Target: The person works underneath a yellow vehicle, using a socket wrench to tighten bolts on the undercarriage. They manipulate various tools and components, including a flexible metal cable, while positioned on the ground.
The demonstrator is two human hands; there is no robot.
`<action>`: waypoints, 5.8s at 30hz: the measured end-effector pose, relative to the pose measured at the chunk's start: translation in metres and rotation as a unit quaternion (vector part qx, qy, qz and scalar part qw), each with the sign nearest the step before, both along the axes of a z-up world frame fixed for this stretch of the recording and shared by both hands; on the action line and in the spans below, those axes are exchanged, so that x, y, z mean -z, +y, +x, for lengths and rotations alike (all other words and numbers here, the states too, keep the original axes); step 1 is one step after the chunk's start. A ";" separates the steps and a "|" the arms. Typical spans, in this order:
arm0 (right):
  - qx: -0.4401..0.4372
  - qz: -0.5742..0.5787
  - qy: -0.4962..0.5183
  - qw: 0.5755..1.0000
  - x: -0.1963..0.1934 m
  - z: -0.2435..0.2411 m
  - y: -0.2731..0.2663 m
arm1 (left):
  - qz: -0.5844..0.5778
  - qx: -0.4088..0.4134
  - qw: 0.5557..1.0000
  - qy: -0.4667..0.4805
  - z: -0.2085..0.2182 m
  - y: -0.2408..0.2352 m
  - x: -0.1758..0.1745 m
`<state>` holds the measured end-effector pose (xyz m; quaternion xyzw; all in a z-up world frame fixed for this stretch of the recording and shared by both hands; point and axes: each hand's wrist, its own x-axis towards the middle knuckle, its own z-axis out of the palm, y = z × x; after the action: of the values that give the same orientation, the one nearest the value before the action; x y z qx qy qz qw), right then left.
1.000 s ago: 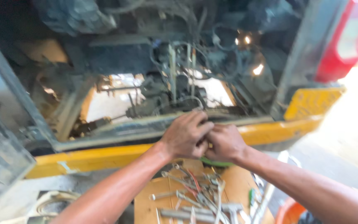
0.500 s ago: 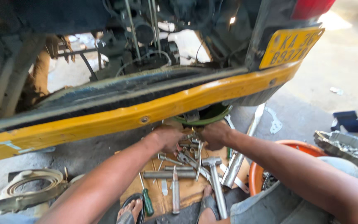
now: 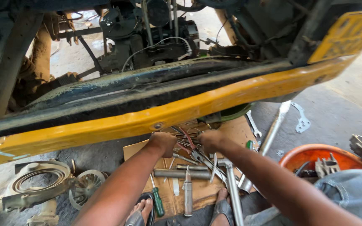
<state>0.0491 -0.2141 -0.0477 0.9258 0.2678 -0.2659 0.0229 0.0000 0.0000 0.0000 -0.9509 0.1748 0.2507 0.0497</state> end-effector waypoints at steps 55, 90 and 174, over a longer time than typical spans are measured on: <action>0.230 0.645 0.171 0.709 -0.365 0.001 0.020 | -0.514 -0.140 0.812 0.239 -0.035 0.093 -0.288; 0.336 0.691 0.101 0.632 -0.392 0.218 0.319 | -0.770 -0.327 0.548 0.003 0.095 0.271 -0.233; 0.382 0.698 -0.074 0.601 -0.335 0.196 0.425 | -0.432 -0.282 0.831 -0.208 0.112 0.250 -0.208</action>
<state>0.2447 0.2113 0.2869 0.6943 -0.0090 0.0871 -0.7143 0.1122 0.2501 0.2077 -0.9131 -0.0253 -0.0507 -0.4038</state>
